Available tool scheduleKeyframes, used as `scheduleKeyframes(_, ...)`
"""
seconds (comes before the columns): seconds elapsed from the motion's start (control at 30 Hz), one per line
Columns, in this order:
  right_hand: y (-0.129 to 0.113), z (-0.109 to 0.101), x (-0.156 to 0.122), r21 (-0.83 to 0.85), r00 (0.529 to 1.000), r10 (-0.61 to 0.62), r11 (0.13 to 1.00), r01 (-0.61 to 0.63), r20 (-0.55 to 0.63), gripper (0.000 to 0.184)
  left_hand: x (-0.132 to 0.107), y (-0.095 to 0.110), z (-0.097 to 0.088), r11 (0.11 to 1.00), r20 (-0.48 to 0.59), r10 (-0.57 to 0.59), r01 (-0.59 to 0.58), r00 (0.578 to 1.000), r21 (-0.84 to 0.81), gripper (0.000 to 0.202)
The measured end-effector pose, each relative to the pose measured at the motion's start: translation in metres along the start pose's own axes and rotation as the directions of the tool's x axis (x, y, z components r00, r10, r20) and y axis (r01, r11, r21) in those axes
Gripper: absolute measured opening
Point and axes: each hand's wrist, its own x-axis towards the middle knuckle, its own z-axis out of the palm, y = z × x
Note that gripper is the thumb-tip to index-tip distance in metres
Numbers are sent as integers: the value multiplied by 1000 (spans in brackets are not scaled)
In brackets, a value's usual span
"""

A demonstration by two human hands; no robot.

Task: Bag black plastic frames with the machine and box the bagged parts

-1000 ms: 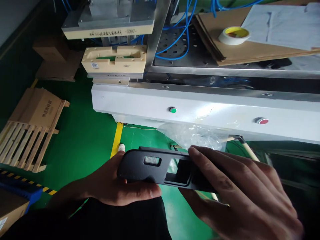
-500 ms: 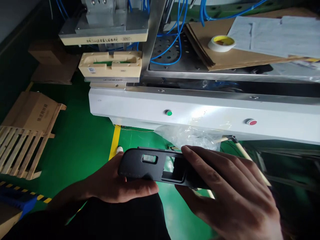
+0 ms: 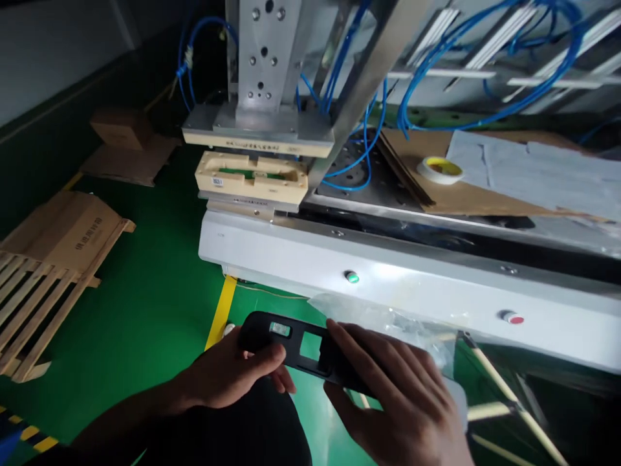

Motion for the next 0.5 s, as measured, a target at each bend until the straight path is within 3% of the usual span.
scheduleKeyframes(0.1,6,25,16,5,998,-17,1000,17,54,73,9,-19,-24,999,-75,42,-42,996,5,90)
scheduleKeyframes(0.23,23,59,52,20,994,-2,1000,0,113,76,18,-49,-61,994,-281,48,-74,958,-81,99)
scheduleKeyframes(0.37,37,86,99,79,990,-39,996,28,132,74,21,-67,-88,992,-412,17,-67,911,-107,89)
scheduleKeyframes(0.5,56,115,149,48,986,-88,995,82,143,67,28,-66,-103,998,-513,19,-47,858,-42,82)
